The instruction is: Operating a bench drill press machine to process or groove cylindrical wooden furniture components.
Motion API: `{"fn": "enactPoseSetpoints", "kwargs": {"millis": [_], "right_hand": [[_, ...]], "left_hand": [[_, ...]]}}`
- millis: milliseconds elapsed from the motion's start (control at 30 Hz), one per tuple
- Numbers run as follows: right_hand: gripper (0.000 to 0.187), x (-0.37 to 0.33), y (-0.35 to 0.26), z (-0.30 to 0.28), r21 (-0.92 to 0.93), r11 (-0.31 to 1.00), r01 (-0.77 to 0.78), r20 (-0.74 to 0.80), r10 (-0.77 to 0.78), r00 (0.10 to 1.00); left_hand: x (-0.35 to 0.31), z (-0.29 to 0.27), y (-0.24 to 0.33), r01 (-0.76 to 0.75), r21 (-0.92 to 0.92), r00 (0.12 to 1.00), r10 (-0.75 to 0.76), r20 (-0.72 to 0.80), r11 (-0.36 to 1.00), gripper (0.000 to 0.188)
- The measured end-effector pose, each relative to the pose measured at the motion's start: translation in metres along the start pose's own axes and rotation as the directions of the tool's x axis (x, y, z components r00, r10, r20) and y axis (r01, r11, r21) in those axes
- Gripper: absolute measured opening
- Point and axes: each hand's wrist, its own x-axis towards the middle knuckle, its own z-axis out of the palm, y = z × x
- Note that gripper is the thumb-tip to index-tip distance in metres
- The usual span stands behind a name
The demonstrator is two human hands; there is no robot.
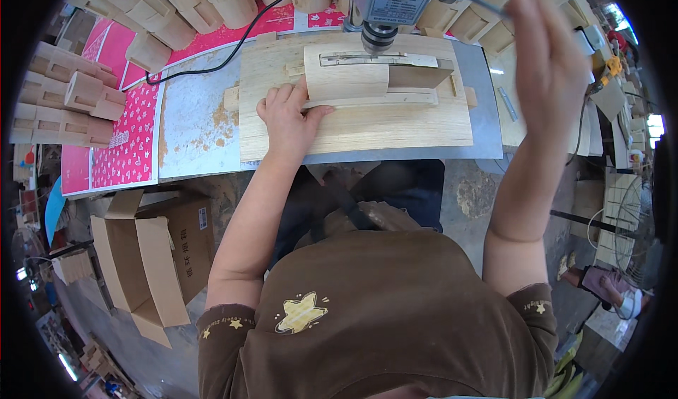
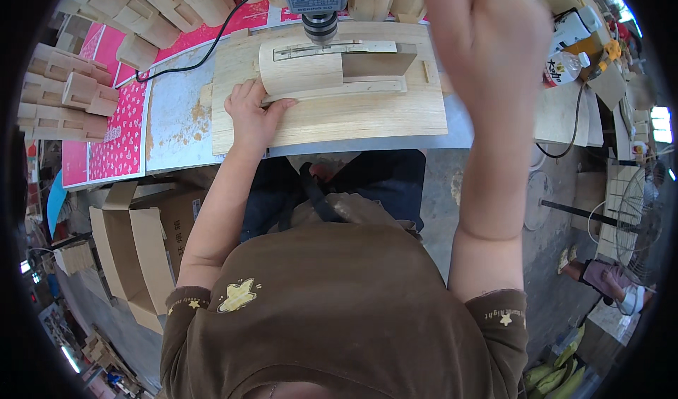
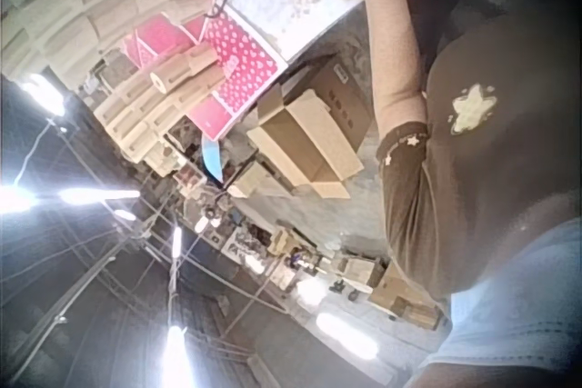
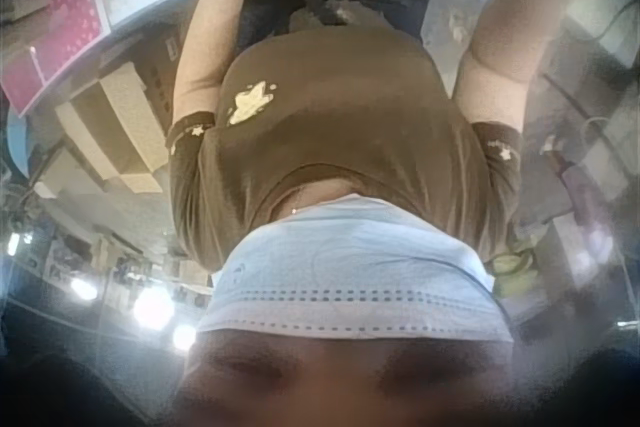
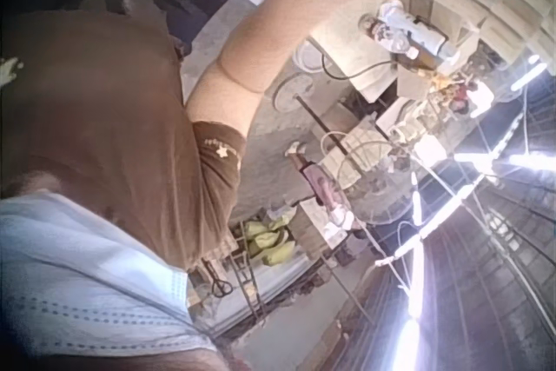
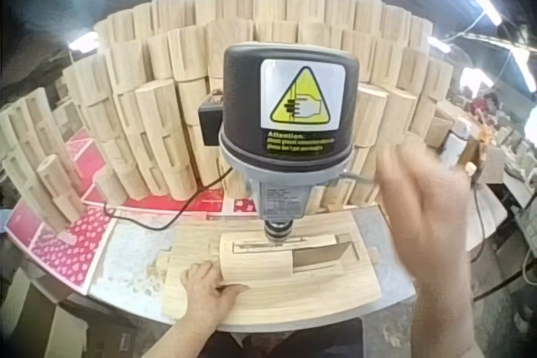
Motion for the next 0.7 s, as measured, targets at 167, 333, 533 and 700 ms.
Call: {"fn": "enactPoseSetpoints", "kwargs": {"millis": [167,333,533,700], "right_hand": [[0.009,-0.066,0.001,0.048,0.193,0.981,-0.011,-0.118,0.034,0.992],[0.008,-0.081,0.014,0.094,0.201,0.975,0.096,-0.242,-0.046,0.969],[0.017,-0.040,0.017,0.044,0.151,0.954,0.257,-0.299,-0.204,0.932],[0.035,0.083,0.023,0.039,0.043,0.999,-0.012,-0.235,0.021,0.972]], "left_hand": [[-0.001,-0.001,0.001,-0.004,0.006,1.000,0.004,-0.006,1.000,0.060],[0.001,-0.001,0.003,0.001,0.013,1.000,-0.001,0.000,1.000,0.058],[0.001,-0.001,0.002,0.000,0.001,1.000,0.000,-0.012,1.000,0.058],[0.006,0.010,0.018,-0.029,-0.006,0.999,0.029,-0.018,1.000,0.060]]}}
